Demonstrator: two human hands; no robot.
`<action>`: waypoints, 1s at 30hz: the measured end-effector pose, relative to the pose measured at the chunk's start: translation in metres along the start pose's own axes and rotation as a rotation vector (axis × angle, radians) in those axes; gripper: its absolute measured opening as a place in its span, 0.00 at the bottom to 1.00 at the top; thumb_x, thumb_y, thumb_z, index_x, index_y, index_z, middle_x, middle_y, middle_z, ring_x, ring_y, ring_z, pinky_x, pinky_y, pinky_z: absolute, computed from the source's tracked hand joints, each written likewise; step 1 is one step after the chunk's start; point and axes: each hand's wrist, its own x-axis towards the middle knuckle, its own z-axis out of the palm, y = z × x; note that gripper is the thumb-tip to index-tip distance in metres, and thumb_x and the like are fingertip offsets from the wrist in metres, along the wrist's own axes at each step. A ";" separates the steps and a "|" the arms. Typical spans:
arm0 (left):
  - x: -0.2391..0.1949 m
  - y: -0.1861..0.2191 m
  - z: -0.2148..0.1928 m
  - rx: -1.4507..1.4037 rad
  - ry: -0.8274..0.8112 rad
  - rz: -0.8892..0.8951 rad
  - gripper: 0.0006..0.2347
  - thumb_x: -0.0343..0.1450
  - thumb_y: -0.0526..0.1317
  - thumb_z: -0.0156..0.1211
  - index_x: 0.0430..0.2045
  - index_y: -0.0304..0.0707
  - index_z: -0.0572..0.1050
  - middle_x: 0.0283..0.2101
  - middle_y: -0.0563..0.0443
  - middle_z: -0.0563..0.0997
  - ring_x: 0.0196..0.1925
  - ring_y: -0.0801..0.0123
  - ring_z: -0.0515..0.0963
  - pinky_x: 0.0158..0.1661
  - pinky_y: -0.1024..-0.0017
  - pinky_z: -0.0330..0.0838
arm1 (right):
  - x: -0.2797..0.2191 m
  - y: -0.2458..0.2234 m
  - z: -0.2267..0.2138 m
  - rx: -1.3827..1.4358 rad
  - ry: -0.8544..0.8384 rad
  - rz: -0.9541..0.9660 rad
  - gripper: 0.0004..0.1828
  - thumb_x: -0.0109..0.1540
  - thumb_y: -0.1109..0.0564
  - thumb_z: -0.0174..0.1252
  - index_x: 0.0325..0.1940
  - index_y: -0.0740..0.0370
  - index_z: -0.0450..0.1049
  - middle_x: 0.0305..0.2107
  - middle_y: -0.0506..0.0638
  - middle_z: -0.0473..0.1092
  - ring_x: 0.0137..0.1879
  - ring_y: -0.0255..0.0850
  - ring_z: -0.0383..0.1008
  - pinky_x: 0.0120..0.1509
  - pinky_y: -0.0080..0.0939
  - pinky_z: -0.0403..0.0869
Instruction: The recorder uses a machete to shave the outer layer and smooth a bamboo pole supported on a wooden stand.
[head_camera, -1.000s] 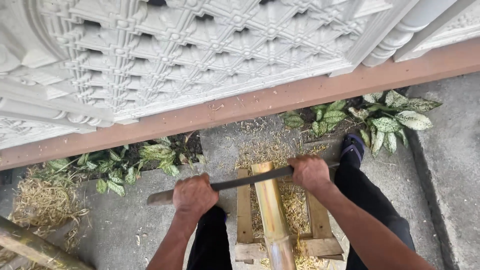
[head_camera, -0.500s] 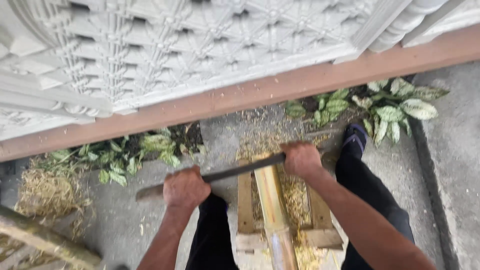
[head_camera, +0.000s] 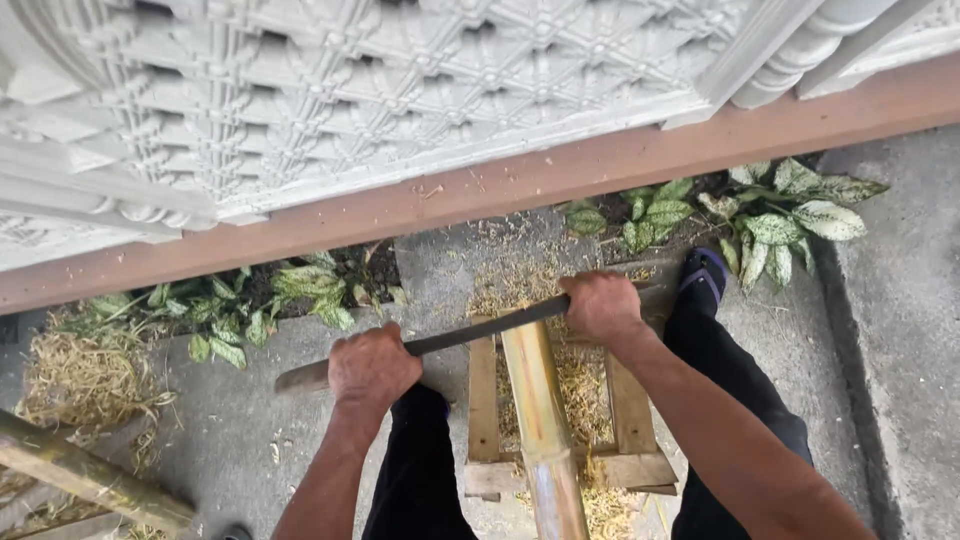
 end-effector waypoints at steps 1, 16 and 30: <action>-0.005 0.002 -0.001 -0.003 0.019 0.001 0.08 0.72 0.44 0.56 0.33 0.41 0.78 0.29 0.47 0.82 0.31 0.62 0.83 0.41 0.59 0.77 | -0.002 0.000 0.002 -0.008 0.018 0.001 0.14 0.61 0.42 0.62 0.45 0.48 0.78 0.35 0.46 0.76 0.43 0.39 0.78 0.51 0.47 0.80; -0.018 -0.010 0.047 -0.065 0.112 0.005 0.06 0.63 0.41 0.60 0.28 0.43 0.80 0.31 0.46 0.84 0.35 0.55 0.84 0.44 0.58 0.77 | -0.018 -0.019 -0.030 -0.053 -0.121 0.040 0.11 0.63 0.47 0.58 0.47 0.49 0.77 0.35 0.45 0.77 0.44 0.38 0.79 0.54 0.43 0.79; -0.007 -0.001 0.021 -0.105 -0.155 -0.025 0.11 0.73 0.48 0.55 0.32 0.41 0.78 0.31 0.47 0.85 0.34 0.64 0.86 0.47 0.59 0.75 | -0.005 -0.024 -0.073 -0.183 -0.061 0.030 0.30 0.48 0.30 0.69 0.44 0.48 0.77 0.35 0.47 0.76 0.46 0.43 0.79 0.54 0.49 0.77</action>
